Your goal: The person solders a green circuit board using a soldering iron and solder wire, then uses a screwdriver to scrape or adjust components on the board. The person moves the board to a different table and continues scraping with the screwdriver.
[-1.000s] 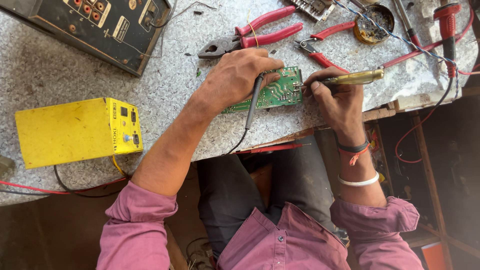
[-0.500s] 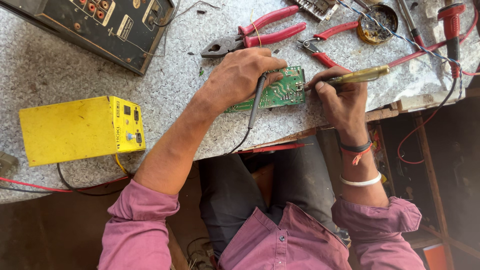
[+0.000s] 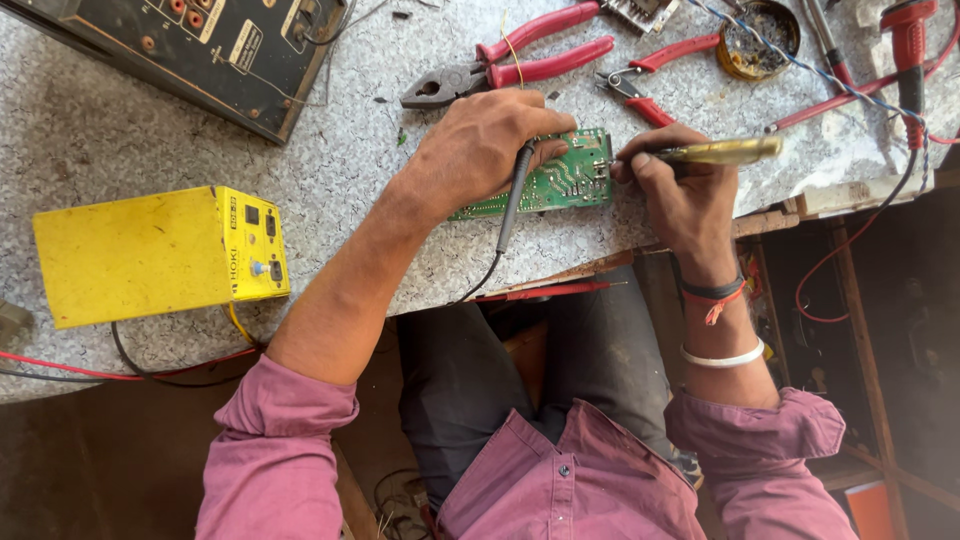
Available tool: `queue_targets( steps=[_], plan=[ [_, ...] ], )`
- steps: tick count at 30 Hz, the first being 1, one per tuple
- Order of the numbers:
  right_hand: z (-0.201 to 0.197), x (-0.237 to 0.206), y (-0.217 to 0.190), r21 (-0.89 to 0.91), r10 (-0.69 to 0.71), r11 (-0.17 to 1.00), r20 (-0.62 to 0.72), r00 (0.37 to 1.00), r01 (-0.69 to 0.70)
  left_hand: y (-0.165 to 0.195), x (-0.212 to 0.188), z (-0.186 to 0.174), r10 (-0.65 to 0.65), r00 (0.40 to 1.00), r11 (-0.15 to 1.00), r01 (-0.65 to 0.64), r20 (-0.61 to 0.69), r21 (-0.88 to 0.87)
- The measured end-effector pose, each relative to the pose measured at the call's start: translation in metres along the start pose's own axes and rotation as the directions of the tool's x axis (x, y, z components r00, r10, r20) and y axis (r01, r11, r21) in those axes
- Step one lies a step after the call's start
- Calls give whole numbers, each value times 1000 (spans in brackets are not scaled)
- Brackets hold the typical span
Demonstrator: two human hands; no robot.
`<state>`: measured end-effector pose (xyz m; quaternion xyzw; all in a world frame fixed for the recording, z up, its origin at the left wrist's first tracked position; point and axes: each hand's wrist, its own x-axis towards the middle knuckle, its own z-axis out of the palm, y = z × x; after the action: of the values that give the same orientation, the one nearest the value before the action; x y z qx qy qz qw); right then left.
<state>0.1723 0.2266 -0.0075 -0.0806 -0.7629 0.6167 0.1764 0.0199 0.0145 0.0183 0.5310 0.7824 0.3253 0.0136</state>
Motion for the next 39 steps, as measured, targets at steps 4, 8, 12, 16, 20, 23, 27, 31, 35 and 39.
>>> queue_targets(
  steps=[4,8,12,16,20,23,27,31,35,39],
  plan=[
    [-2,1,2,-18,-30,999,36,999,31,0,-1,1,24,999,1000,-24,-28,16],
    [-1,-1,2,-24,-57,998,18,998,58,0,-1,0,15,1000,1000,-15,-19,-5],
    [-1,0,2,111,-43,993,4,999,42,-1,-1,1,44,998,999,-44,-44,14],
    [-2,0,2,43,-38,998,10,999,38,-2,0,2,21,999,1000,-21,-32,1],
    [-3,-2,1,60,-41,997,25,999,40,-3,0,2,15,1000,1000,-15,-26,5],
    [-4,-3,2,41,-69,997,40,997,67,-2,0,2,-1,1000,1000,1,-11,0],
    [-6,-4,2,-3,-74,997,49,996,74,-2,-1,1,15,1000,1000,-15,-24,0],
    [-6,-5,2,18,-72,997,53,996,71,-3,-1,1,26,999,1000,-26,-31,2],
    [-6,-6,3,33,-60,998,51,997,58,-2,-2,3,16,999,1000,-16,-29,-4],
    [-6,-6,3,44,-67,997,59,996,64,-4,-3,2,42,998,999,-41,-42,12]
  ],
)
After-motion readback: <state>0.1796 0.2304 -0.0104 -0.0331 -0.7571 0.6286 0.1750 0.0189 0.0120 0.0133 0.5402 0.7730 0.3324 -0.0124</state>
